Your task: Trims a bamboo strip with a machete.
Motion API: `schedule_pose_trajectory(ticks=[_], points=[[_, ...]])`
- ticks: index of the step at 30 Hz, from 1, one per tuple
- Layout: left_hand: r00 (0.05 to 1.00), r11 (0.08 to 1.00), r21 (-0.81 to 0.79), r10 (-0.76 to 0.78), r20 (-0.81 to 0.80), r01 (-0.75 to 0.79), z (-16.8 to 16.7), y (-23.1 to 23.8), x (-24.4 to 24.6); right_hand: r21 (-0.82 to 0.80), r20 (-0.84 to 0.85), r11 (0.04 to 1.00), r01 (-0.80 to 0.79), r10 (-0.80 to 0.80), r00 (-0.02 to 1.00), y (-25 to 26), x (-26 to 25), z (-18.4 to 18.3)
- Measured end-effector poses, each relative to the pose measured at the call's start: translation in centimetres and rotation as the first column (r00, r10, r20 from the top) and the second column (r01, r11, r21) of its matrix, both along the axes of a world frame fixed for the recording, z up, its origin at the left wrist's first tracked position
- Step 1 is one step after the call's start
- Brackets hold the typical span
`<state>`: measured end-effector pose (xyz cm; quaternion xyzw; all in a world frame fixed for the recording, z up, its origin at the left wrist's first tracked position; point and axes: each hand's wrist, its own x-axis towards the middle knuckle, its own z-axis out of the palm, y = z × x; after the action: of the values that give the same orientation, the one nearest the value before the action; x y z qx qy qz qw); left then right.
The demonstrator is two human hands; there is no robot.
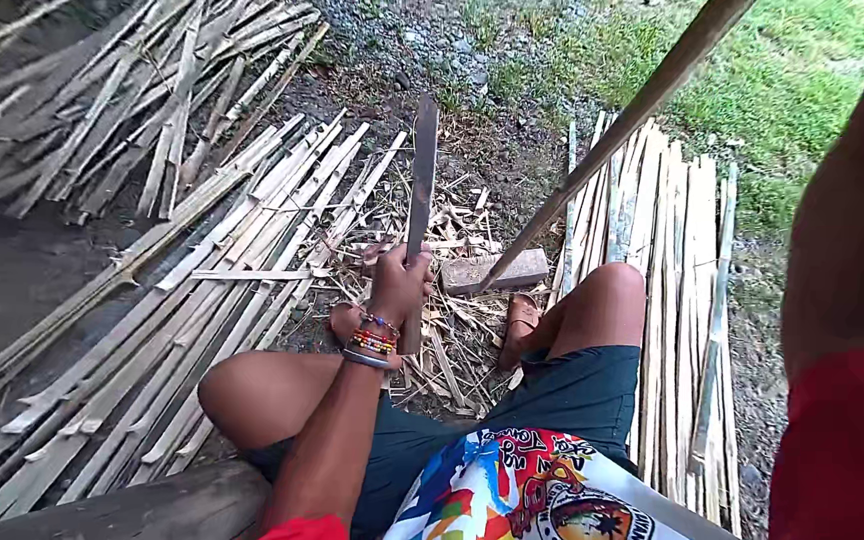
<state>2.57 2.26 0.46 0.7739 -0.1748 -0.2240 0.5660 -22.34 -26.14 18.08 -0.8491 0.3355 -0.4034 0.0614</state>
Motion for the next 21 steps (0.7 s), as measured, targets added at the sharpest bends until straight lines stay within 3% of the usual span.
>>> schedule_pose_trajectory(ticks=[3, 4, 5, 6, 7, 11, 16, 21], points=[[0.986, 0.976, -0.149, -0.145, 0.083, 0.157, 1.1, -1.2, -2.3, 0.072, 0.057, 0.944, -0.323, 0.32, 0.946, -2.2, 5.4, 2.5], [0.978, 0.954, -0.216, -0.197, 0.065, 0.207, 1.8, -1.7, -2.7, -0.052, 0.266, 0.903, -0.427, 0.424, 0.866, -3.9, 9.8, 3.4], [0.97, 0.931, -0.273, -0.238, 0.046, 0.241, 2.5, -2.1, -3.1, -0.331, 0.594, 0.831, -0.448, 0.552, 0.585, -6.2, 16.5, 5.3], [0.963, 0.919, -0.292, -0.264, 0.045, 0.266, 3.1, -2.5, -3.5, -0.357, 0.663, 0.768, -0.532, 0.609, 0.435, -6.7, 19.5, 8.4], [0.96, 0.917, -0.284, -0.274, 0.066, 0.281, 3.7, -2.7, -3.9, -0.313, 0.682, 0.728, -0.611, 0.62, 0.389, -6.4, 20.4, 10.6], [0.944, 0.904, -0.295, -0.254, 0.209, 0.308, 5.2, -3.7, -5.4, -0.198, 0.724, 0.677, -0.709, 0.589, 0.36, -5.0, 19.3, 13.6], [0.928, 0.881, -0.324, -0.266, 0.262, 0.344, 5.2, -4.1, -6.5, -0.172, 0.749, 0.522, -0.836, 0.62, 0.233, -5.2, 15.0, 20.5], [0.924, 0.876, -0.335, -0.255, 0.286, 0.346, 4.6, -3.6, -7.2, -0.137, 0.817, 0.583, -0.801, 0.524, 0.242, -4.9, 11.5, 23.1]])
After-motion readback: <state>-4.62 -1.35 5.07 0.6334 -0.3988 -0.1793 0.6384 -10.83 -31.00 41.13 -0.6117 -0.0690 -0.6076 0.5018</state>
